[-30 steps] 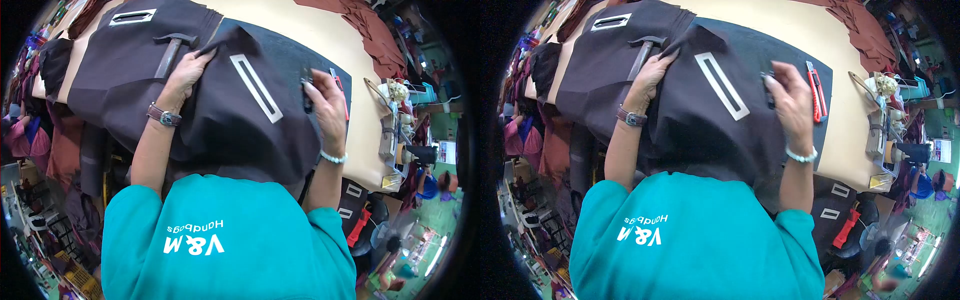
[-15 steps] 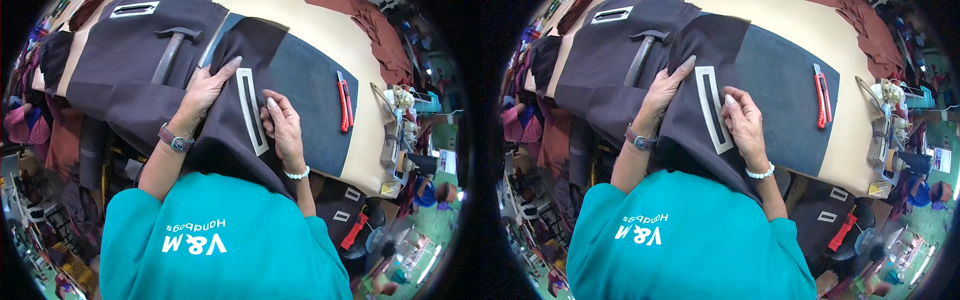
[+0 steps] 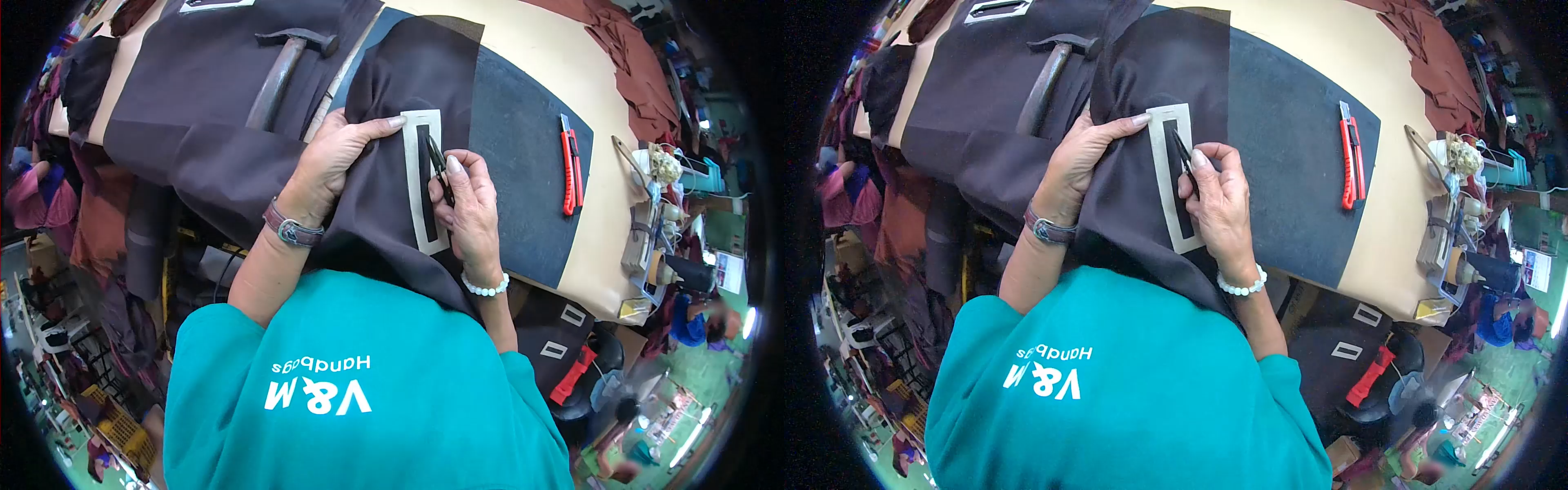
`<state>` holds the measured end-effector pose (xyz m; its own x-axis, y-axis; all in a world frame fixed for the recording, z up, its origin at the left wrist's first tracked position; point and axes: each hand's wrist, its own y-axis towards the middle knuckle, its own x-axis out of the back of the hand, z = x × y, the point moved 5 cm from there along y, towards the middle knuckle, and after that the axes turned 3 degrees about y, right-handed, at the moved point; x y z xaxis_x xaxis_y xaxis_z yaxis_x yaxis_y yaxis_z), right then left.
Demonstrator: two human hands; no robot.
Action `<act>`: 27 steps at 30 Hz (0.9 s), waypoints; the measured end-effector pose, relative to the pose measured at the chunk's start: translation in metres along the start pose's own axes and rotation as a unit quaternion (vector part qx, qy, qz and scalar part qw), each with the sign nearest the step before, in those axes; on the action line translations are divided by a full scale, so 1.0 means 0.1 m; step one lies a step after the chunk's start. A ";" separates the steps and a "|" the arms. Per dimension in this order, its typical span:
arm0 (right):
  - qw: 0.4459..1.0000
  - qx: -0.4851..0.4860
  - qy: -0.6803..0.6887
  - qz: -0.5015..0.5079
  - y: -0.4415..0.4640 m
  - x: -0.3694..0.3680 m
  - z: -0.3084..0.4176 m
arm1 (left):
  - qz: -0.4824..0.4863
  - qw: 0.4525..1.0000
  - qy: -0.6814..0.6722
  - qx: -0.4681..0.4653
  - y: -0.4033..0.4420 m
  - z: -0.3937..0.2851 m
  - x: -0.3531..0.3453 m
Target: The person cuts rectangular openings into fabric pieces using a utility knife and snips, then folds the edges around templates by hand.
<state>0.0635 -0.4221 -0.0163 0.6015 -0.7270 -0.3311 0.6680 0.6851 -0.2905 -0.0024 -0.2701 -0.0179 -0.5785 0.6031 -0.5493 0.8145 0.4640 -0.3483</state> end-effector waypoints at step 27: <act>1.000 0.013 0.009 0.019 -0.07 0.00 0.02 | 0.047 0.994 0.096 -0.016 -0.18 0.02 -0.11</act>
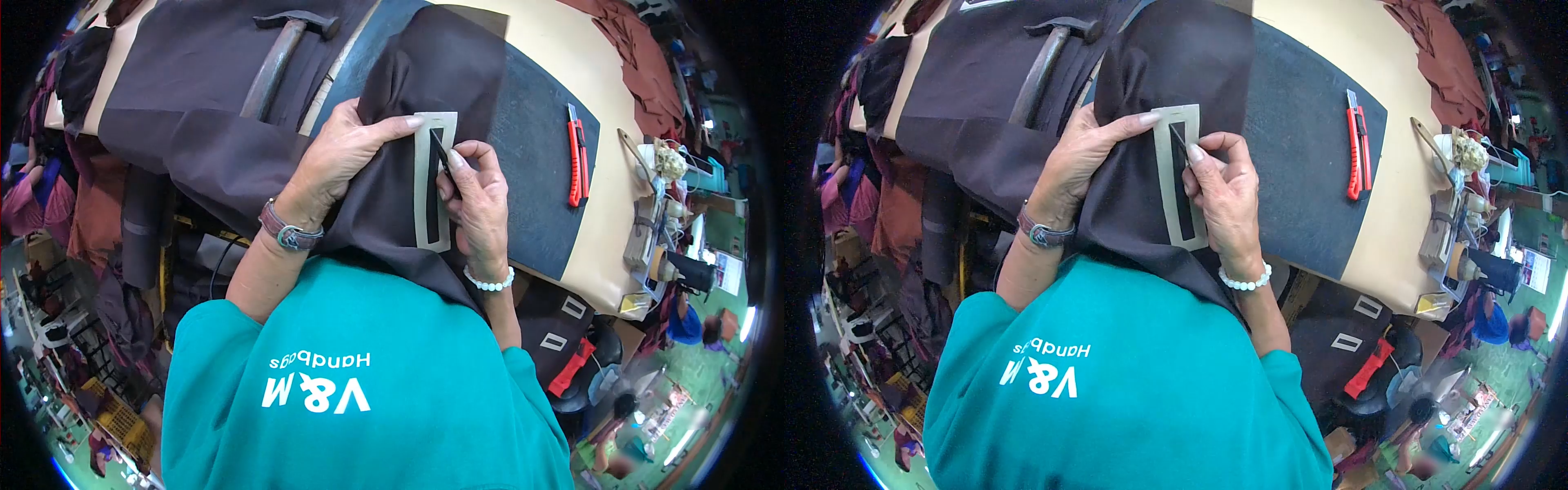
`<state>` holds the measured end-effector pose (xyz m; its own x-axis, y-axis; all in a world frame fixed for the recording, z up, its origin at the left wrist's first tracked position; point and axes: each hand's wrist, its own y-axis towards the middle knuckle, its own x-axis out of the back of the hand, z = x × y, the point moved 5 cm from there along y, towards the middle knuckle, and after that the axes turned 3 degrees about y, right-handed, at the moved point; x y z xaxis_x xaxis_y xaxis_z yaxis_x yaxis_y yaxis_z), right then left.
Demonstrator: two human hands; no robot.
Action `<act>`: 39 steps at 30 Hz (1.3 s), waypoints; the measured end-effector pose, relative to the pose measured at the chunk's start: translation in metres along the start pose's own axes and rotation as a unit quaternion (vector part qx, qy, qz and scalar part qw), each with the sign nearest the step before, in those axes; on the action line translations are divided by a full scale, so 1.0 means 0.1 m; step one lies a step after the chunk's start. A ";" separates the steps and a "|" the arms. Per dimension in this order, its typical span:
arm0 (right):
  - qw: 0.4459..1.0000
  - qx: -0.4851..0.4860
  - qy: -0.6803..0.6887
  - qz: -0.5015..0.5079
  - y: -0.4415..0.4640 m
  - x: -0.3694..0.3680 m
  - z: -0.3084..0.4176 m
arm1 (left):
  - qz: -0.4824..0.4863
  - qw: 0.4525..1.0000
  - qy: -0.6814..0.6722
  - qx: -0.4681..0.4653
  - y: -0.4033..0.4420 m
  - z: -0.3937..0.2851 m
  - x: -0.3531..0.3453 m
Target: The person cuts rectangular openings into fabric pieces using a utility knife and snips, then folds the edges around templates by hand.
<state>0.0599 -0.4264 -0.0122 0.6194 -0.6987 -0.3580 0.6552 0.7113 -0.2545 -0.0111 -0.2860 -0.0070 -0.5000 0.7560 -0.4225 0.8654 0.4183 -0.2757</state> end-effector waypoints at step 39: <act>0.988 0.079 0.055 -0.123 -0.37 -0.02 -0.10 | -0.119 0.984 -0.111 -0.065 -0.24 0.39 -0.43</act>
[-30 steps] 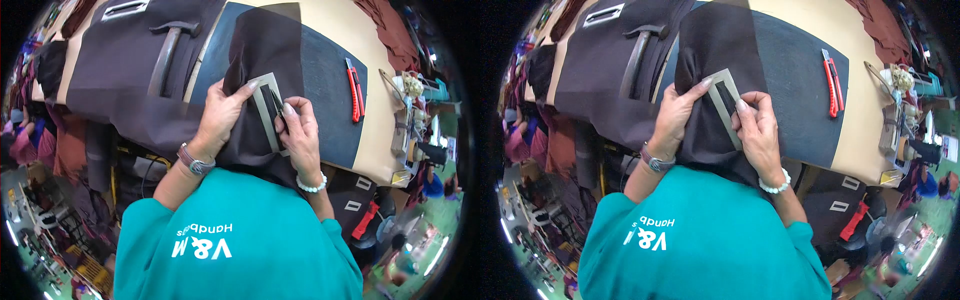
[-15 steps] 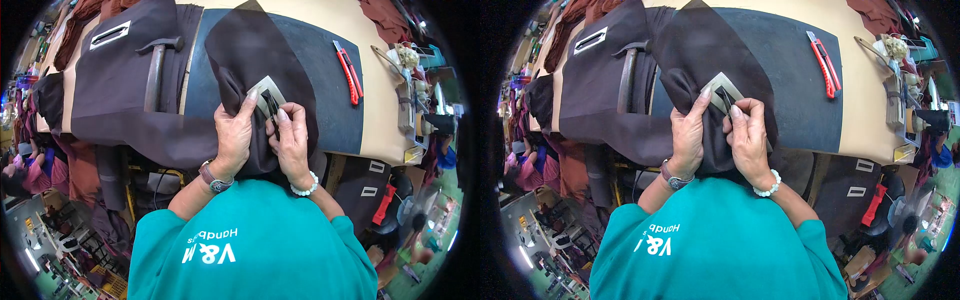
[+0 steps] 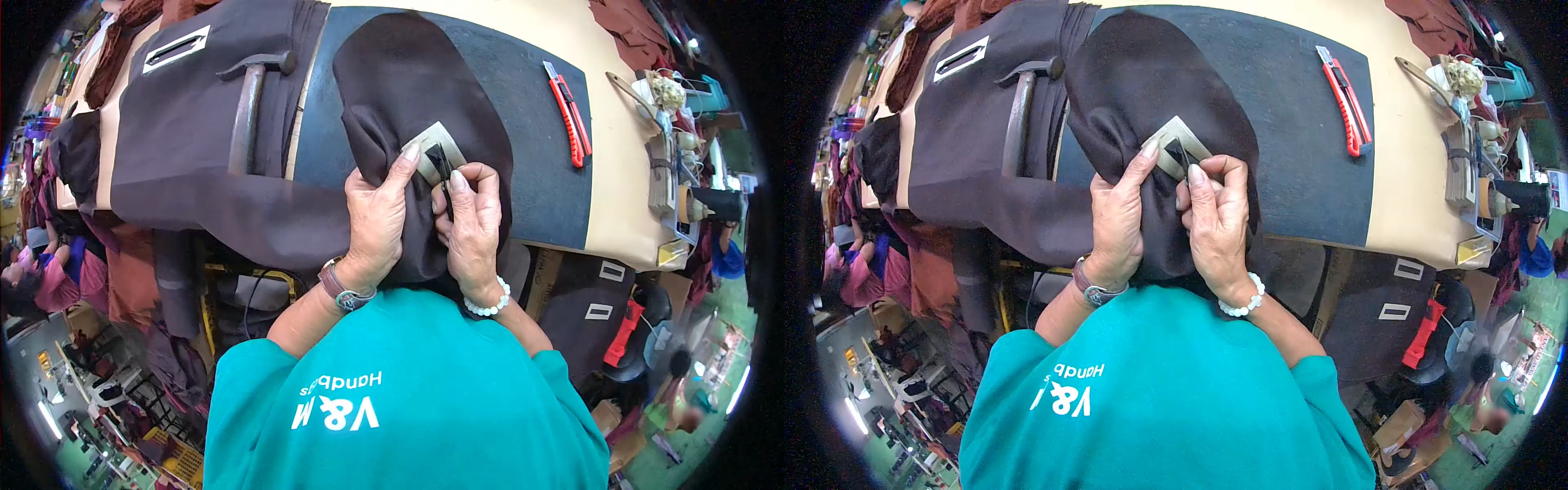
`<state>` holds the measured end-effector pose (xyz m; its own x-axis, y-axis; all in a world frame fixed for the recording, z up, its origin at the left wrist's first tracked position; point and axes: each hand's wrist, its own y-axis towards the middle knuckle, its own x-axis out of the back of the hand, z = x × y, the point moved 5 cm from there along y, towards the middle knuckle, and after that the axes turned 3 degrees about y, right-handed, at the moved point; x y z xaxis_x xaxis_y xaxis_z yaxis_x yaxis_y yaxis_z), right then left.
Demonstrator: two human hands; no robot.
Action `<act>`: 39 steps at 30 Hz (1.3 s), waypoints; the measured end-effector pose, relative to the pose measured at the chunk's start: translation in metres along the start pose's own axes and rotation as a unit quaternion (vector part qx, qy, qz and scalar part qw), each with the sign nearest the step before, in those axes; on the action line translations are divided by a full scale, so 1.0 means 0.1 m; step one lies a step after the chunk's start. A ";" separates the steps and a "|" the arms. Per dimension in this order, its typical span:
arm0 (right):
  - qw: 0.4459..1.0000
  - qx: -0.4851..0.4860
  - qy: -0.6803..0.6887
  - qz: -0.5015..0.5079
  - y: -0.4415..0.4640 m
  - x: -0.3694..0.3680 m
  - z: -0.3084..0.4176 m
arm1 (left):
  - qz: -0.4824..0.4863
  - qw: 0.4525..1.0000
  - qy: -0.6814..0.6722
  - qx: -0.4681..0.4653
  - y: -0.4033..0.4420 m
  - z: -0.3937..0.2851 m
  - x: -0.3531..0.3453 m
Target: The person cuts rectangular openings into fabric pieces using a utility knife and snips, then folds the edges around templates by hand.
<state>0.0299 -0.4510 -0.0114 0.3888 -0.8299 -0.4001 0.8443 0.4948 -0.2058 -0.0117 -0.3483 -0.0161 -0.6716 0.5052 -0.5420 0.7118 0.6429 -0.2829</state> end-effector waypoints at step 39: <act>0.557 0.469 -0.620 0.292 0.48 -0.27 0.87 | 0.093 0.991 -0.019 0.094 0.24 0.07 -0.11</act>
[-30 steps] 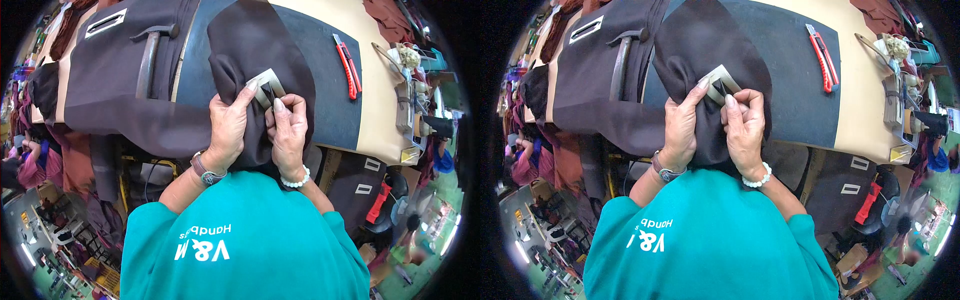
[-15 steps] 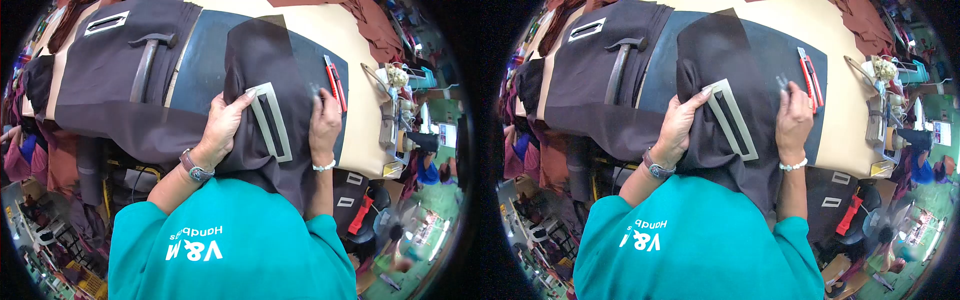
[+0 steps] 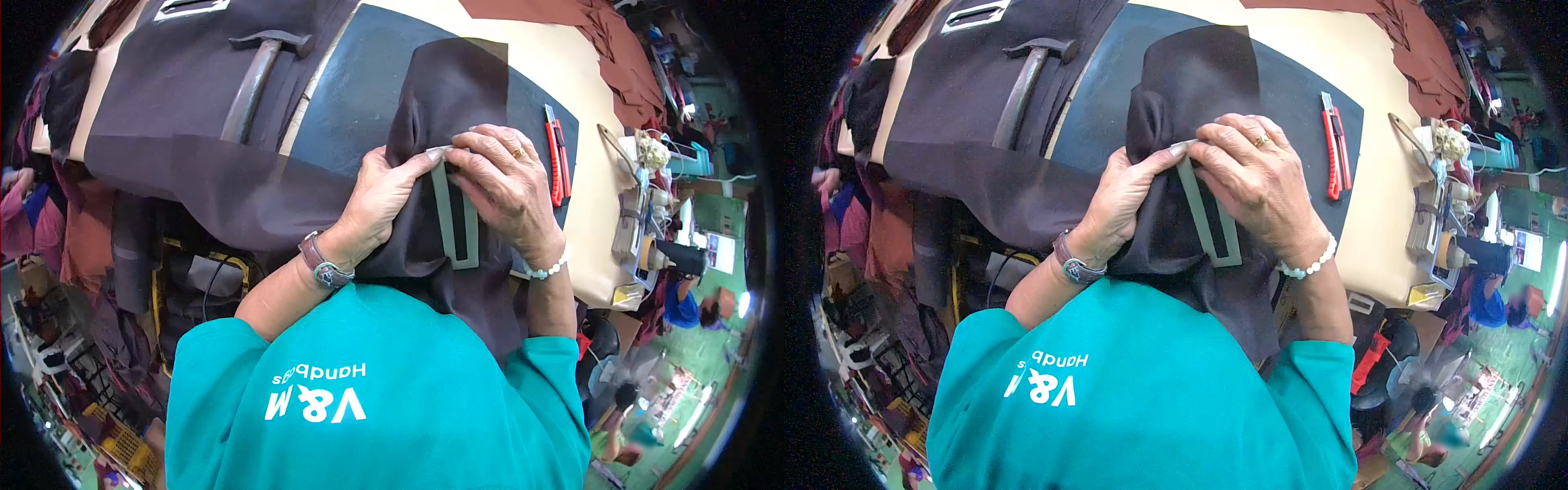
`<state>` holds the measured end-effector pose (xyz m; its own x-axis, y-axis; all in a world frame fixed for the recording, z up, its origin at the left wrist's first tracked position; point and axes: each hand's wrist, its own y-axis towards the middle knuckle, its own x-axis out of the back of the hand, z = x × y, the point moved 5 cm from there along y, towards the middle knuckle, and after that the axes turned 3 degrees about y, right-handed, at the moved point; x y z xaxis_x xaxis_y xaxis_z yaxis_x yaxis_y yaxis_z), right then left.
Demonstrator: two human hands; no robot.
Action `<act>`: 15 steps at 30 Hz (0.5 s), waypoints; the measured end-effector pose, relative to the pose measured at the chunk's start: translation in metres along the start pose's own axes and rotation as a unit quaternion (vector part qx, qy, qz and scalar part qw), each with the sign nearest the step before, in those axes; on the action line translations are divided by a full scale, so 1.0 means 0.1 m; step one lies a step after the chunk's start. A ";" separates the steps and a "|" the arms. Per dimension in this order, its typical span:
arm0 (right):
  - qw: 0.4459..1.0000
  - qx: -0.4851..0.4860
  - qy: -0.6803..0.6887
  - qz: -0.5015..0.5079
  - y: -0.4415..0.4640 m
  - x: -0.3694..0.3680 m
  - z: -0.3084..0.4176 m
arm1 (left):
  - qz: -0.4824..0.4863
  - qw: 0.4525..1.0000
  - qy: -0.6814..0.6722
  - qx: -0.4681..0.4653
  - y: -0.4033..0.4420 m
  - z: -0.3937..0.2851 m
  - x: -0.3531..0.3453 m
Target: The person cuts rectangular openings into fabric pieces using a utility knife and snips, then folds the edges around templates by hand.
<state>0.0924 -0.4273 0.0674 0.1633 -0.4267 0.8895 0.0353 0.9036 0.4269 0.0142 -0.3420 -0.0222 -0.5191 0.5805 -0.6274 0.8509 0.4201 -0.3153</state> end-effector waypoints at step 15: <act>0.892 -0.326 0.311 -0.039 -0.05 -0.31 -0.30 | 0.056 0.997 -0.043 0.025 0.01 0.06 0.04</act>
<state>0.1163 -0.4175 0.0325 0.6433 -0.5693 0.5119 0.6036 0.7884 0.1183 0.0134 -0.3433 -0.0298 -0.4143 0.5588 -0.7184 0.9069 0.3197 -0.2744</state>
